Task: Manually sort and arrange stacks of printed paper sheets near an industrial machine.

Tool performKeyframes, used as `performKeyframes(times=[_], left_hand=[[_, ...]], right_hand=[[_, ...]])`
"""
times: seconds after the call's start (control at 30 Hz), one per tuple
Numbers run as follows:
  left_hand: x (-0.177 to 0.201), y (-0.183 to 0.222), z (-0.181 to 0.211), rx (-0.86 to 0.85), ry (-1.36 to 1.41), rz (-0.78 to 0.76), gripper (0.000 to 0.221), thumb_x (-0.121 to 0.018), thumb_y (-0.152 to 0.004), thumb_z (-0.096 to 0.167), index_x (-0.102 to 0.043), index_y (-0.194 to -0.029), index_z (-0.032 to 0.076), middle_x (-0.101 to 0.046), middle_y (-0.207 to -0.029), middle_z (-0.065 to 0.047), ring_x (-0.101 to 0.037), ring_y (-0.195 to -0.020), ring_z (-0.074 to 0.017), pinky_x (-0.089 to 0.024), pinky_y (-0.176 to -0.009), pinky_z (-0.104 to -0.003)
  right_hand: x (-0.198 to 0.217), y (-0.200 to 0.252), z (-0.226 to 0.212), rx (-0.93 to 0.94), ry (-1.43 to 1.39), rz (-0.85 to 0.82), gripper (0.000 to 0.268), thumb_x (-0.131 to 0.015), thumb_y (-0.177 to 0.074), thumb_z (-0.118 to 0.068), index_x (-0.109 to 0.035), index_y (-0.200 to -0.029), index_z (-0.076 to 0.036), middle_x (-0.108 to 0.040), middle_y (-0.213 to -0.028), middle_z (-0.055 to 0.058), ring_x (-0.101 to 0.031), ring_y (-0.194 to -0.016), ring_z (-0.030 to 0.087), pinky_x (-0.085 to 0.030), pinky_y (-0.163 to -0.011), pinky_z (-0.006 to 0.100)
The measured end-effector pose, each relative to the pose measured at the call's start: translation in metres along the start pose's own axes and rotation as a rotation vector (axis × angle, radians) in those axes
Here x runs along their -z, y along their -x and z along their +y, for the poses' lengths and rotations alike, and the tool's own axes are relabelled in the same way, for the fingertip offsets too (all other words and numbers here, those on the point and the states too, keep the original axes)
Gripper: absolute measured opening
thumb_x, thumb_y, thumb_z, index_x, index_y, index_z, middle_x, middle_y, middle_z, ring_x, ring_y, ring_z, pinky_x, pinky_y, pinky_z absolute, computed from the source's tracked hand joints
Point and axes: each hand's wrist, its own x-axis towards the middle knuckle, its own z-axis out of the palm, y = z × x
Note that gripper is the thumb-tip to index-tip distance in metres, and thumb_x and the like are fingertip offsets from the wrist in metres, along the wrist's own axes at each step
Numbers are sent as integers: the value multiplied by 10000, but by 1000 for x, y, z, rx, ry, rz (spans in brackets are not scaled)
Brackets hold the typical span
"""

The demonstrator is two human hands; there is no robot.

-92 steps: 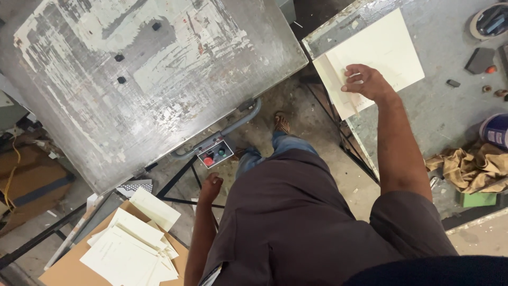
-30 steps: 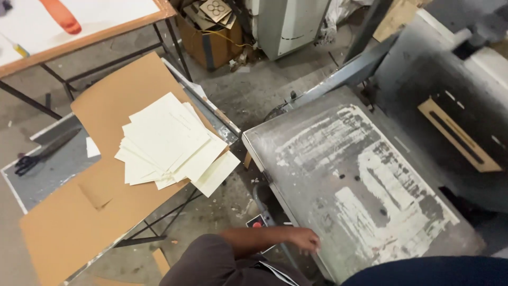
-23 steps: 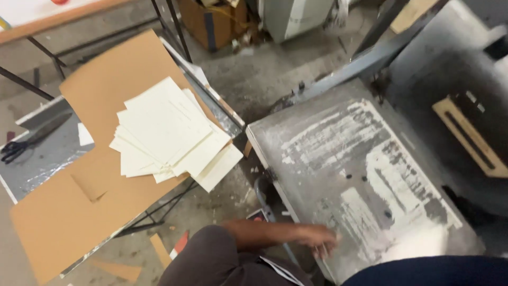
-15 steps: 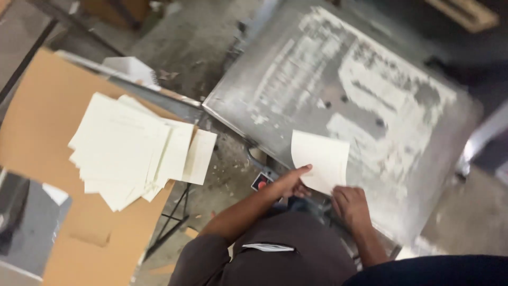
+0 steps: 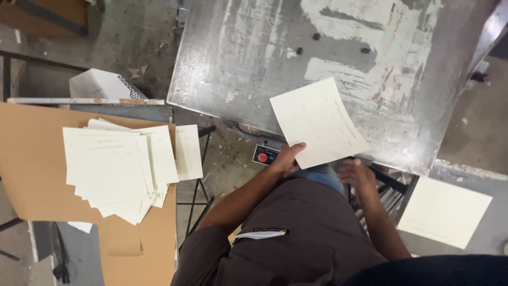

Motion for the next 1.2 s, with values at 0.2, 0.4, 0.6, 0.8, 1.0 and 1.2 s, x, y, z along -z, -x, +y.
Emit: performKeyframes(times=[0.2, 0.4, 0.6, 0.8, 1.0, 1.2], left_hand=[[-11, -13, -23, -182, 183, -101, 470, -590, -1000, 170, -480, -1396, -57, -599, -1296, -199, -627, -1161, -295, -562, -926, -412], [-14, 40, 51, 168, -425, -166, 482, -537, -1037, 393, -584, -1254, -35, -706, -917, -213, -719, -683, -256, -549, -522, -381], [50, -5, 106, -690, -1036, 269, 255, -707, -966, 161, -702, -1181, 25, -772, -1055, -127, -753, -968, -254, -602, -868, -369], [28, -26, 174, -754, -608, 7, 775, -751, -882, 74, -299, -1509, 20, -545, -1374, -144, -536, -1228, -233, -476, -1019, -374], [15, -9, 157, -823, -544, -115, 324, -649, -1022, 89, -628, -1333, 0, -705, -1162, -36, -637, -1063, -127, -536, -953, -306], [35, -41, 114, -925, -599, -109, 220, -627, -1009, 59, -613, -1223, 9, -668, -1095, -33, -599, -1065, -120, -486, -974, -291]], right_hand=[[-42, -15, -26, -235, -818, -248, 439, -543, -1082, -294, -490, -1334, 62, -664, -1129, 192, -653, -968, 272, -553, -827, 421], [-28, -39, -27, 52, -711, -48, 423, -530, -983, 18, -485, -1403, 43, -651, -1305, 122, -635, -1189, 188, -506, -1039, 309], [3, -58, -30, 260, -225, -95, 255, -569, -1076, -49, -564, -1292, 86, -688, -1163, 92, -614, -1046, 134, -501, -923, 270], [7, -78, -35, 453, -321, -205, 279, -558, -1099, -82, -580, -1338, 59, -674, -1226, 66, -599, -1105, 106, -478, -982, 247], [8, -94, -18, 485, -370, -97, 260, -608, -1084, -38, -600, -1330, 47, -675, -1227, 53, -591, -1097, 102, -464, -971, 243], [-10, -113, 8, 443, -874, -135, 312, -673, -947, 88, -670, -1249, 8, -700, -1241, 81, -651, -1155, 171, -489, -1079, 320]])
